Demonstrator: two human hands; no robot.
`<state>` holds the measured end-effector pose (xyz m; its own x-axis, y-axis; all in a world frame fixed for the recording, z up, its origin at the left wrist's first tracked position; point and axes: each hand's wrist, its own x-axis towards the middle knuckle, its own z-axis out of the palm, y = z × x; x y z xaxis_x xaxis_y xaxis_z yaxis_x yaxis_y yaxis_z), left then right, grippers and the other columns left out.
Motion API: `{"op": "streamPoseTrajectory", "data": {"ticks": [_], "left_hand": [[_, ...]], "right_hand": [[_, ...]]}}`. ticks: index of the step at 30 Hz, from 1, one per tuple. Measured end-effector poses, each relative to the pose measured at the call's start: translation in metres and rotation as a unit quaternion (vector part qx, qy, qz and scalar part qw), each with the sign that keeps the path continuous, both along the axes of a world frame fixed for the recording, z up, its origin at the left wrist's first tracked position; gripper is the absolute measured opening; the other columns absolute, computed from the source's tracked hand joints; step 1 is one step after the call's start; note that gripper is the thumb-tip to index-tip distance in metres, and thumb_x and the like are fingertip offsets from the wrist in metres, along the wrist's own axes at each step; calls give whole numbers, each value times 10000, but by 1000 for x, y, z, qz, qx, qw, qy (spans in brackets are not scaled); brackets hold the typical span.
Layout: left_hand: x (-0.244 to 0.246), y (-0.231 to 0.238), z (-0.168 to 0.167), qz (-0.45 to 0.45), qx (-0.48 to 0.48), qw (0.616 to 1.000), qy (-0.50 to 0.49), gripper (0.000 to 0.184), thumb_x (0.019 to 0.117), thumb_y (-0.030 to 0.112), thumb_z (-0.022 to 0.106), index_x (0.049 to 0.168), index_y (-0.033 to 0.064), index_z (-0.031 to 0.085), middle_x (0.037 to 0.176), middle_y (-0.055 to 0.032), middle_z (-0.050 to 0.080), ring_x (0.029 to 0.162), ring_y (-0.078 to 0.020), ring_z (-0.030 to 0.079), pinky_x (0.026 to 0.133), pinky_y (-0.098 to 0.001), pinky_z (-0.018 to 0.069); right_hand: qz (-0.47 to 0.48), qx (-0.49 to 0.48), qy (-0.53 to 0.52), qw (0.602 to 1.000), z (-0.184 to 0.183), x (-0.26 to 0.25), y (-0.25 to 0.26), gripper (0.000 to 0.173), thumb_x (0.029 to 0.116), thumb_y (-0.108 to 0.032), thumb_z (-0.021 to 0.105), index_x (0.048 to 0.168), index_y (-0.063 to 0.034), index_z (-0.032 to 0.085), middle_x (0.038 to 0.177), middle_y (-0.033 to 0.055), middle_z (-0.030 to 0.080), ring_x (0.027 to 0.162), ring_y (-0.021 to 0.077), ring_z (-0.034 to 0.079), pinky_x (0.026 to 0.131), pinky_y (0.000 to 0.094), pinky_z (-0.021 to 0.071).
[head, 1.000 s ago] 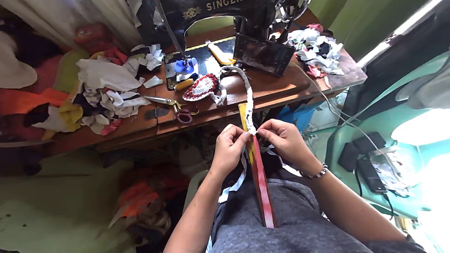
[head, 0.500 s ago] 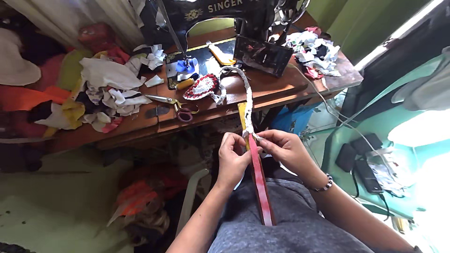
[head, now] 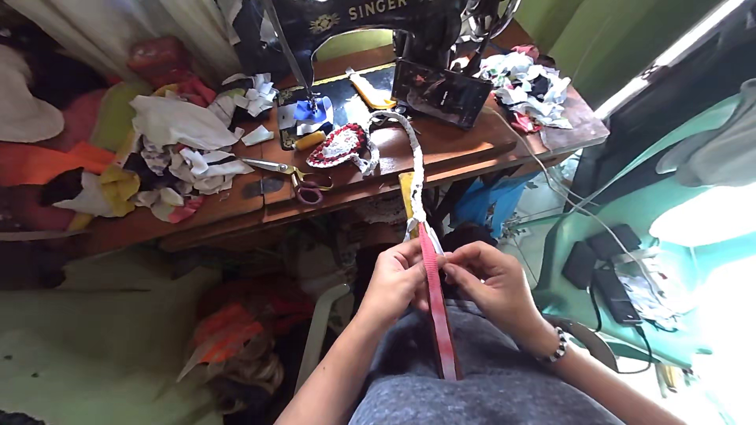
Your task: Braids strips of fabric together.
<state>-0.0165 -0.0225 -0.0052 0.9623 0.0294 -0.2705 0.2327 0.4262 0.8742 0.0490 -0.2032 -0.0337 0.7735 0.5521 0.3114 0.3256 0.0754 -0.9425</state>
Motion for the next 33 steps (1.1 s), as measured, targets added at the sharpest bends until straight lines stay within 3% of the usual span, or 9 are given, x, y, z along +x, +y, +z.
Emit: {"op": "streamPoseTrajectory", "data": {"ticks": [2, 5, 12, 17, 23, 25, 29, 33], "left_hand": [[0, -1, -1, -4, -24, 1000, 5, 364, 1010, 34, 605, 1363, -53, 575, 901, -129, 724, 509, -87, 594, 415, -210, 491], [-1, -4, -2, 13, -21, 1000, 1, 258, 997, 23, 623, 1238, -67, 642, 860, -122, 731, 528, -98, 621, 435, -219, 513], [-3, -6, -6, 50, -24, 998, -6, 174, 973, -26, 635, 1142, -69, 628, 908, -181, 752, 608, -125, 690, 469, -209, 524], [-4, -6, -7, 65, -27, 997, -9, 130, 951, -35, 663, 1074, -65, 637, 890, -175, 739, 594, -127, 675, 470, -216, 529], [-6, -5, -7, 34, -47, 998, -5, 134, 930, -25, 697, 1028, -45, 608, 858, -178, 737, 548, -131, 667, 431, -216, 516], [-7, -5, -6, 14, -42, 999, -6, 137, 925, -19, 703, 1028, -38, 614, 854, -172, 736, 566, -137, 678, 434, -221, 521], [-9, -5, -6, -1, -34, 999, -21, 119, 936, -18, 690, 1030, -34, 617, 839, -162, 734, 580, -148, 691, 439, -232, 533], [-12, -4, -7, -24, -12, 999, -30, 130, 932, -1, 697, 1052, -20, 651, 828, -111, 717, 528, -100, 625, 418, -218, 501]], "right_hand": [[-9, -29, -78, 997, -5, -3, 0, 117, 960, -38, 665, 1057, 19, 695, 963, 50, 747, 786, 67, 706, 703, 232, 619], [-31, -64, -162, 984, -9, -7, 0, 119, 956, -57, 667, 1048, -8, 725, 952, 40, 747, 809, 56, 702, 736, 227, 613], [-20, -76, -224, 971, -9, -15, 0, 89, 958, -95, 682, 980, -26, 734, 863, 42, 717, 757, 70, 669, 678, 222, 575], [-34, -81, -151, 985, -7, -15, -3, 169, 962, -211, 703, 1002, -57, 646, 873, 2, 704, 773, 47, 675, 685, 240, 590], [-7, -30, 15, 999, -2, 1, 1, 229, 1059, -180, 534, 1149, 0, 643, 998, 67, 690, 843, 141, 694, 716, 299, 621], [23, -22, 77, 997, 0, 3, 5, 279, 1076, -186, 499, 1200, -4, 671, 1035, 71, 699, 850, 135, 681, 730, 275, 598], [67, -4, 165, 984, 3, 6, 11, 259, 1072, -170, 511, 1153, -18, 705, 1039, 64, 677, 840, 117, 652, 713, 244, 566], [78, 55, 291, 952, 8, 8, 14, 179, 1044, -149, 575, 1082, -17, 690, 891, 54, 685, 754, 84, 635, 681, 229, 545]]}}
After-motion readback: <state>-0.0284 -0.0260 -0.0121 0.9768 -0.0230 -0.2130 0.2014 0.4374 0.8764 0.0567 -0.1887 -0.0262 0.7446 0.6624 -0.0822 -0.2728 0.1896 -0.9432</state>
